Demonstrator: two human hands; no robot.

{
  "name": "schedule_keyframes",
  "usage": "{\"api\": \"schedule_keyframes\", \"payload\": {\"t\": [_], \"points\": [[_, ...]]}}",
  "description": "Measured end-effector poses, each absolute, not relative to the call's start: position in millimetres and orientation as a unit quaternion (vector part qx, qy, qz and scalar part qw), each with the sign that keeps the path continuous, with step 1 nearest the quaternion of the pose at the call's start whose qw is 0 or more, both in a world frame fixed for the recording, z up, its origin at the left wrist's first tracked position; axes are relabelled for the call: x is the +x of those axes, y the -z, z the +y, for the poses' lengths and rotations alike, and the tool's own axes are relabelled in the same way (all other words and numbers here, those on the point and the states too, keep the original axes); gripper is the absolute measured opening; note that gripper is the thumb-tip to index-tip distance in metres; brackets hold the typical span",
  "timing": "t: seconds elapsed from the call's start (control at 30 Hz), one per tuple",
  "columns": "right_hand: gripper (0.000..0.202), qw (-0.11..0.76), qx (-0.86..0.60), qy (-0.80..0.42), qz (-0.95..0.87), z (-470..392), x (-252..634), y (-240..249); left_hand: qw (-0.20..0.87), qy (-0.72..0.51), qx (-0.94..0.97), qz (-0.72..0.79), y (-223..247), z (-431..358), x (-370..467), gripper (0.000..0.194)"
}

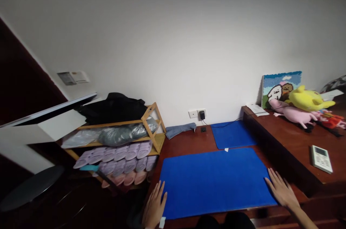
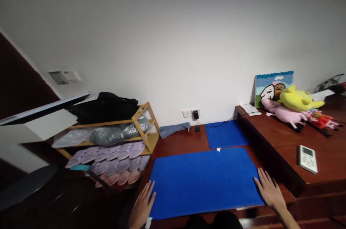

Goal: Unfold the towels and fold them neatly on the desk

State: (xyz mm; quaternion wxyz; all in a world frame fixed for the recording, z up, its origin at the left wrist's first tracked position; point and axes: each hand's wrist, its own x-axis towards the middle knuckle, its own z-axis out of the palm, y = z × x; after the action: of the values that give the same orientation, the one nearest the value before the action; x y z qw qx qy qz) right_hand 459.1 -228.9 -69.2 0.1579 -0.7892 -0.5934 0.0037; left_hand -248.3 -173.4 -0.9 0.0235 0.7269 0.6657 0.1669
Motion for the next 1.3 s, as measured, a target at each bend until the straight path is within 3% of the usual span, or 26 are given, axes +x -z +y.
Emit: {"api": "schedule_keyframes", "payload": {"t": [0.23, 0.53, 0.87, 1.17, 1.3], "points": [[0.092, 0.141, -0.797, -0.039, -0.586, -230.0, 462.3, 67.1, 0.022, -0.181, 0.725, 0.664, 0.5, -178.2, -245.3, 0.059], [0.08, 0.169, -0.796, -0.108, -0.57, -215.7, 488.6, 50.4, 0.033, -0.156, 0.723, 0.673, -2.4, -180.2, -240.9, 0.06], [0.075, 0.148, -0.73, -0.106, -0.659, -121.2, 483.7, -2.7, 0.042, -0.124, 0.735, 0.665, 2.5, -171.2, -253.7, 0.065], [0.065, 0.164, -0.746, -0.067, -0.642, -87.8, 469.2, 39.0, 0.024, -0.15, 0.719, 0.679, -4.8, -159.3, -267.8, 0.056], [0.063, 0.172, -0.759, -0.1, -0.62, -85.3, 469.7, 36.6, -0.09, -0.145, 0.675, 0.718, -30.0, -151.7, -217.2, 0.053]]}}
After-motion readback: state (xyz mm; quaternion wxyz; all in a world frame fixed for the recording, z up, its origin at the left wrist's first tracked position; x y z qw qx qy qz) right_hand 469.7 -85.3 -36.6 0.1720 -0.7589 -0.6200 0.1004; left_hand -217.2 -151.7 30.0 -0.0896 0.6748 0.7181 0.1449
